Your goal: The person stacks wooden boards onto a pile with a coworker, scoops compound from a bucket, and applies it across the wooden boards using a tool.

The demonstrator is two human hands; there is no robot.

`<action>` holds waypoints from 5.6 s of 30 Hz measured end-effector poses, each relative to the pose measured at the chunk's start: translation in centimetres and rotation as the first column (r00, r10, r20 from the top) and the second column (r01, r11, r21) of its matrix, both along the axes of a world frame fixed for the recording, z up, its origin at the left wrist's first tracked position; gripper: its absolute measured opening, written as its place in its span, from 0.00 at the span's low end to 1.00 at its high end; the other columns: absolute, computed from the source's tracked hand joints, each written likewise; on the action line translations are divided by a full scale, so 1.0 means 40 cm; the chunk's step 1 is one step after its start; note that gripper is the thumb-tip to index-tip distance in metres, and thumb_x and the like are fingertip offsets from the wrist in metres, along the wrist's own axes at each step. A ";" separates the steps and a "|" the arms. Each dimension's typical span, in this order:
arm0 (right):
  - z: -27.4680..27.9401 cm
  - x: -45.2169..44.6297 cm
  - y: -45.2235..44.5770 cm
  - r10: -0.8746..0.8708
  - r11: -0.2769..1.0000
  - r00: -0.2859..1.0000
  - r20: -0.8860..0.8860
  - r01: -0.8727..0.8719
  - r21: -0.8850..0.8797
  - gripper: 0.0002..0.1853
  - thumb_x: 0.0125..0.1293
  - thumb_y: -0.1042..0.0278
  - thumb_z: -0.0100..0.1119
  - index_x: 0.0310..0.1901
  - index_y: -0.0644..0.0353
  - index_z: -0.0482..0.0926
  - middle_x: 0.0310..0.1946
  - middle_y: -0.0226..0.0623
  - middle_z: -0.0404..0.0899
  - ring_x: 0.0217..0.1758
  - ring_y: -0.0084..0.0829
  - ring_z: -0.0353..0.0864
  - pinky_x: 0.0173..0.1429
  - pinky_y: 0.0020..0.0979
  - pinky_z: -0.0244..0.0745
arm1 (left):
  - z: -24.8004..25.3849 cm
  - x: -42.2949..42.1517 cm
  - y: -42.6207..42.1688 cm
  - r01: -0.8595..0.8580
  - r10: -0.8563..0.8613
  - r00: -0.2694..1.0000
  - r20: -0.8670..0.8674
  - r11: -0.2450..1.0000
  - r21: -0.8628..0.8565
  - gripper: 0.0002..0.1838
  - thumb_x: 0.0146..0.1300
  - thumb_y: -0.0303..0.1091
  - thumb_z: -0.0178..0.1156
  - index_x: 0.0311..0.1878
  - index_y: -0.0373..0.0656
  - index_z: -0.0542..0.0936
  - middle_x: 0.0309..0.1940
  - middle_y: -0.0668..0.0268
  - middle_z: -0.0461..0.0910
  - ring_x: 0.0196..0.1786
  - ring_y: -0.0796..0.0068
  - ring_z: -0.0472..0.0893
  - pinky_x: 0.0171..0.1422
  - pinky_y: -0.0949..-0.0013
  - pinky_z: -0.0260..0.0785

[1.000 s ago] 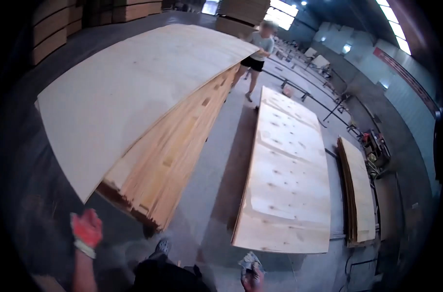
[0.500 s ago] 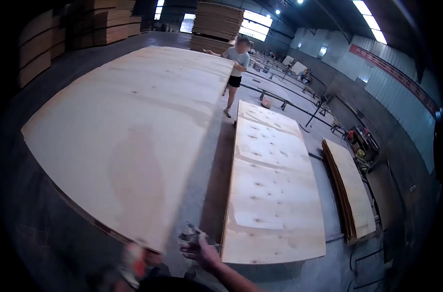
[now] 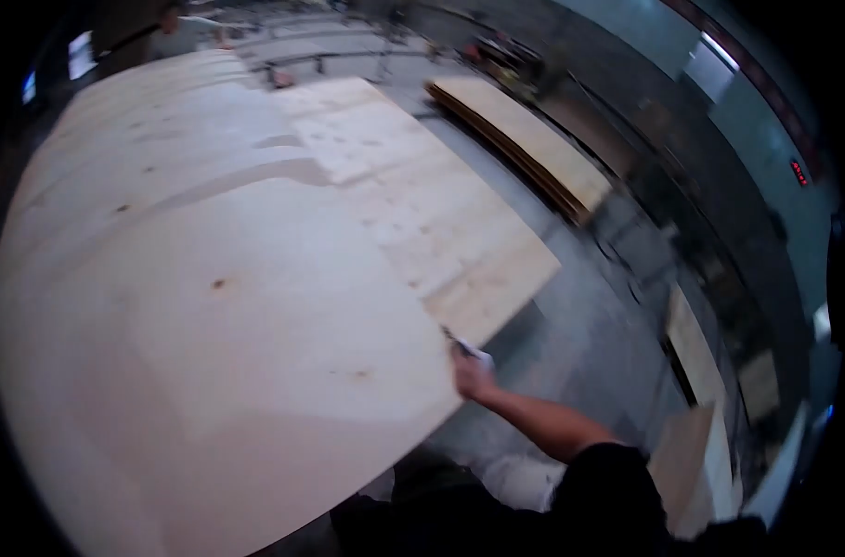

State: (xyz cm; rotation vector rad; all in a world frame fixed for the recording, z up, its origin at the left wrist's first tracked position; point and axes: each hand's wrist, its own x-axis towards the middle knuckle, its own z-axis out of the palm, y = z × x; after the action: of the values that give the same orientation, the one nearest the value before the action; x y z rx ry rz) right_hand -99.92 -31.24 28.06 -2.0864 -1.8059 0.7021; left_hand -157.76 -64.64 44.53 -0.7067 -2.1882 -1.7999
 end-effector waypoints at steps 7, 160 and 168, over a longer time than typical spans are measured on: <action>-0.450 -0.287 -0.179 -0.260 0.932 0.925 -0.279 0.164 -0.323 0.33 0.73 0.34 0.39 0.59 0.54 0.78 0.53 0.55 0.80 0.59 0.59 0.77 0.63 0.51 0.72 | 0.017 0.147 0.366 0.451 -0.454 0.891 0.016 0.882 -0.138 0.24 0.76 0.42 0.51 0.69 0.39 0.69 0.65 0.57 0.72 0.68 0.64 0.71 0.75 0.60 0.59; 0.534 -3.633 -2.068 -0.052 0.997 0.998 0.042 0.049 0.061 0.15 0.57 0.77 0.66 0.46 0.52 0.86 0.38 0.38 0.84 0.43 0.42 0.84 0.47 0.38 0.79 | -0.215 -3.272 -0.515 0.996 -0.986 0.079 0.148 0.084 0.029 0.20 0.77 0.32 0.48 0.68 0.37 0.71 0.69 0.59 0.70 0.71 0.66 0.69 0.76 0.63 0.59; 0.757 -3.613 -1.549 -0.455 0.847 0.869 0.196 0.354 0.396 0.12 0.60 0.63 0.63 0.42 0.59 0.87 0.32 0.46 0.86 0.35 0.39 0.88 0.40 0.34 0.80 | -0.279 -3.205 0.436 0.501 -0.920 0.016 -0.392 0.346 -0.793 0.25 0.71 0.42 0.55 0.69 0.48 0.72 0.71 0.52 0.68 0.72 0.50 0.67 0.76 0.57 0.59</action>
State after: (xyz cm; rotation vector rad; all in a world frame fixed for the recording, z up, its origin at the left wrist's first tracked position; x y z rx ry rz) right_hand -244.44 -93.19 58.34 -2.2879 -1.3922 -0.0375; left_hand -285.96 -47.21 33.38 -2.6382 -1.4170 -0.5884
